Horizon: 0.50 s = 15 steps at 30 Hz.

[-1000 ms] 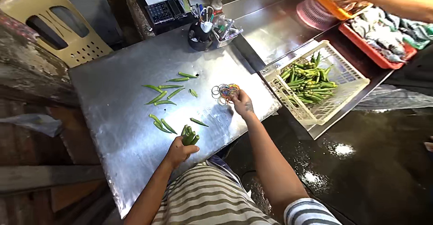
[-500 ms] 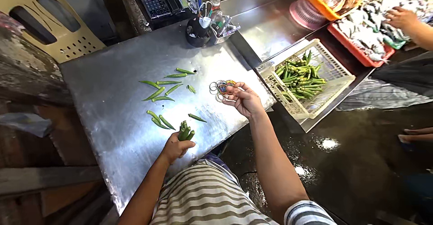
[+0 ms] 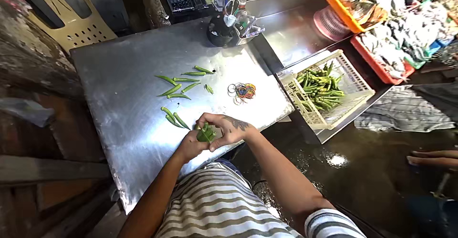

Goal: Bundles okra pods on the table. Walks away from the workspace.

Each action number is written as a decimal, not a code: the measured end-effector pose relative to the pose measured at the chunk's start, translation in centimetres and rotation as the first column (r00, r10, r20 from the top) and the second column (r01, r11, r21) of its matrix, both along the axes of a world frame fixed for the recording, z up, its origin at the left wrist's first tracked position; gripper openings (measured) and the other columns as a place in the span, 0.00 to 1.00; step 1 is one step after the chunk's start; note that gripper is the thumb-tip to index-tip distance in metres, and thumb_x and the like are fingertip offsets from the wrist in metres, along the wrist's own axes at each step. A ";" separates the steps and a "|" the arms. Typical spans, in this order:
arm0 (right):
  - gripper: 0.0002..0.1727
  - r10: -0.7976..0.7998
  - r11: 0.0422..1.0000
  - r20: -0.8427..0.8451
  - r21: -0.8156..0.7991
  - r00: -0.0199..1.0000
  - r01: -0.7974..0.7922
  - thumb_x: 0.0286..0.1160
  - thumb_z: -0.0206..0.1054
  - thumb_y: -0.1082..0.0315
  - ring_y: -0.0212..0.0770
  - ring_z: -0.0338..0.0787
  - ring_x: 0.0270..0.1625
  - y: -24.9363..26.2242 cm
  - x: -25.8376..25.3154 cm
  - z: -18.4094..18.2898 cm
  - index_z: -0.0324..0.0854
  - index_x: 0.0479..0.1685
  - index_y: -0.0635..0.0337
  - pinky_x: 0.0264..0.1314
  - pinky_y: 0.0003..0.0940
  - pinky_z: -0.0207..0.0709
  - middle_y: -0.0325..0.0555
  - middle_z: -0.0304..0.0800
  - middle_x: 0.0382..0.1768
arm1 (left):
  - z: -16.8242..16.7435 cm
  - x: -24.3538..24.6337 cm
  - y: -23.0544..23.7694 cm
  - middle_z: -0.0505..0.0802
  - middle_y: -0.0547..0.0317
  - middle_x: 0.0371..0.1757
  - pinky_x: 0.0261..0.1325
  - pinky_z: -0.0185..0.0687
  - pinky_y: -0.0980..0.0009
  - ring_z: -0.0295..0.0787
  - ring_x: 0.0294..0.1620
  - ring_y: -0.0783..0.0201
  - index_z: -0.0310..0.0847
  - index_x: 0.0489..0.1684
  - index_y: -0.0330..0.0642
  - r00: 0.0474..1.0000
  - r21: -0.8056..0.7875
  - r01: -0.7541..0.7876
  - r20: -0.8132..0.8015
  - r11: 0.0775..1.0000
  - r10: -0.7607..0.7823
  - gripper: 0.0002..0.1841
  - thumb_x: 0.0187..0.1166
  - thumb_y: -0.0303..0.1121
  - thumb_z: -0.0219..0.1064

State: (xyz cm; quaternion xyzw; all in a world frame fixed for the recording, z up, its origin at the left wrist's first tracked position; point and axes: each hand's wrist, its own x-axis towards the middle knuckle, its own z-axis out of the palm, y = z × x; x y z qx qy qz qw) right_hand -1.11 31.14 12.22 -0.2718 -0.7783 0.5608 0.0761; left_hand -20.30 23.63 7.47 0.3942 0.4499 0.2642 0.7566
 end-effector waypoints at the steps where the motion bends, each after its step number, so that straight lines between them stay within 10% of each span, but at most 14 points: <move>1: 0.38 0.035 0.999 0.040 0.015 0.999 -0.036 0.54 0.86 0.48 0.38 0.86 0.56 0.0 -0.6 -0.1 0.77 0.60 0.63 0.60 0.38 0.82 0.49 0.88 0.52 | 0.2 0.0 0.1 0.81 0.67 0.19 0.16 0.63 0.77 0.67 0.12 0.75 0.81 0.40 0.44 1.000 0.024 0.004 -0.023 1.000 -0.003 0.09 0.64 0.25 0.71; 6: 0.41 0.021 0.999 0.097 -0.033 0.995 -0.018 0.50 0.88 0.53 0.36 0.89 0.51 0.2 -1.3 -0.8 0.71 0.62 0.61 0.57 0.36 0.84 0.49 0.87 0.48 | -0.1 -0.9 0.4 0.88 0.66 0.29 0.22 0.71 0.75 0.74 0.18 0.75 0.84 0.48 0.42 1.000 0.118 0.013 -0.023 0.993 -0.010 0.15 0.61 0.26 0.74; 10: 0.53 -0.152 0.988 -0.012 0.009 0.988 0.152 0.48 0.90 0.52 0.34 0.89 0.50 -1.2 -0.6 -1.3 0.64 0.76 0.61 0.58 0.32 0.85 0.46 0.87 0.51 | -0.7 -1.2 -0.5 0.76 0.70 0.14 0.12 0.56 0.80 0.63 0.09 0.77 0.80 0.34 0.47 0.955 0.060 -0.124 0.278 0.991 0.102 0.08 0.60 0.24 0.69; 15: 0.22 -0.246 0.969 -0.192 -0.011 0.950 0.248 0.60 0.86 0.58 0.34 0.90 0.39 -3.4 1.6 -0.8 0.78 0.39 0.61 0.57 0.38 0.86 0.40 0.90 0.32 | -2.3 -0.9 -1.5 0.70 0.74 0.12 0.12 0.56 0.81 0.61 0.08 0.79 0.74 0.28 0.51 0.800 -0.067 -0.278 0.536 0.958 0.270 0.08 0.67 0.25 0.68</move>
